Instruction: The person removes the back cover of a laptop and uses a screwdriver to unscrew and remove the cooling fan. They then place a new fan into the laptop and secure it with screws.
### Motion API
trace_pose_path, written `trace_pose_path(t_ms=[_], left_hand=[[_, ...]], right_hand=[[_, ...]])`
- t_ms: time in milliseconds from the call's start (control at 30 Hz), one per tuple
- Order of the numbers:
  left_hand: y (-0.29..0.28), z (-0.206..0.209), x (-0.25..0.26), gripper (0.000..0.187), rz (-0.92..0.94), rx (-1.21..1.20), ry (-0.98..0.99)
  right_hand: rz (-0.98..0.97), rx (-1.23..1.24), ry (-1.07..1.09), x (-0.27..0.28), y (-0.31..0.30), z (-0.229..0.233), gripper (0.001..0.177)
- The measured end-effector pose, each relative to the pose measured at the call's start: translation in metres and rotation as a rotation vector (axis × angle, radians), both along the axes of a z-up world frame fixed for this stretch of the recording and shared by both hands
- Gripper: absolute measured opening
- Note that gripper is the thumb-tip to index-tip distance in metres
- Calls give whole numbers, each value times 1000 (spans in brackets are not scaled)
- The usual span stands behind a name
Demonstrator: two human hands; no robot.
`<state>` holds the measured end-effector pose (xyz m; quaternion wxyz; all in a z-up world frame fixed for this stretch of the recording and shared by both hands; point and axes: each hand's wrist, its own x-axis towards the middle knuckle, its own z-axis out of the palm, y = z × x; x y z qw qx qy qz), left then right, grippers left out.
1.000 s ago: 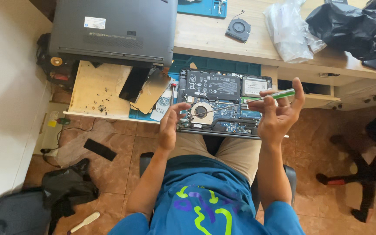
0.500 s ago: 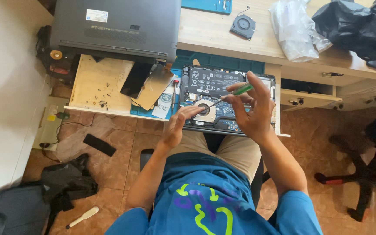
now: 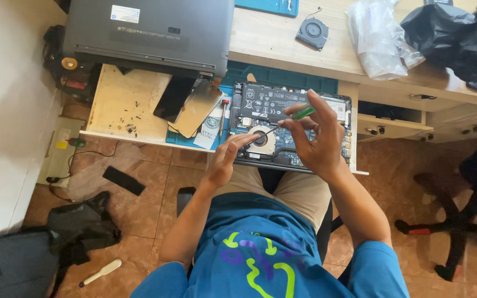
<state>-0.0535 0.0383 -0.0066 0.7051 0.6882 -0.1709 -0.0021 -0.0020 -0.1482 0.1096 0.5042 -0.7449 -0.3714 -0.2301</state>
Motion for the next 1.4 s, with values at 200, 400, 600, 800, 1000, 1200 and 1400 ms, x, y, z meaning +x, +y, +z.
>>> trace_pose_path(t_ms=[200,400,600,800,1000,1200,1400], left_hand=[[-1,0,-1,70,3,-1,-2],[0,2,-1,67,11,-18,-7],[1,5,-2,67,19,-43,15],[-1,0,-2,65,27,-66,11],[-1,0,-1,65,33,-71,15],[-1,0,-1,65,22,-62,30],[0,-3,0,65,26,-38,19]], right_hand=[[-1,-9,10,-1,1,2,55],[1,-36,-14,-2,6,3,53],[62,6,-65,-2,16,23,36],[23,30,-255,8,26,13,39],[-13,94,-308,15,29,3,38],[-20,148,-250,14,29,6,31],[85,156,-107,9,32,16,26]])
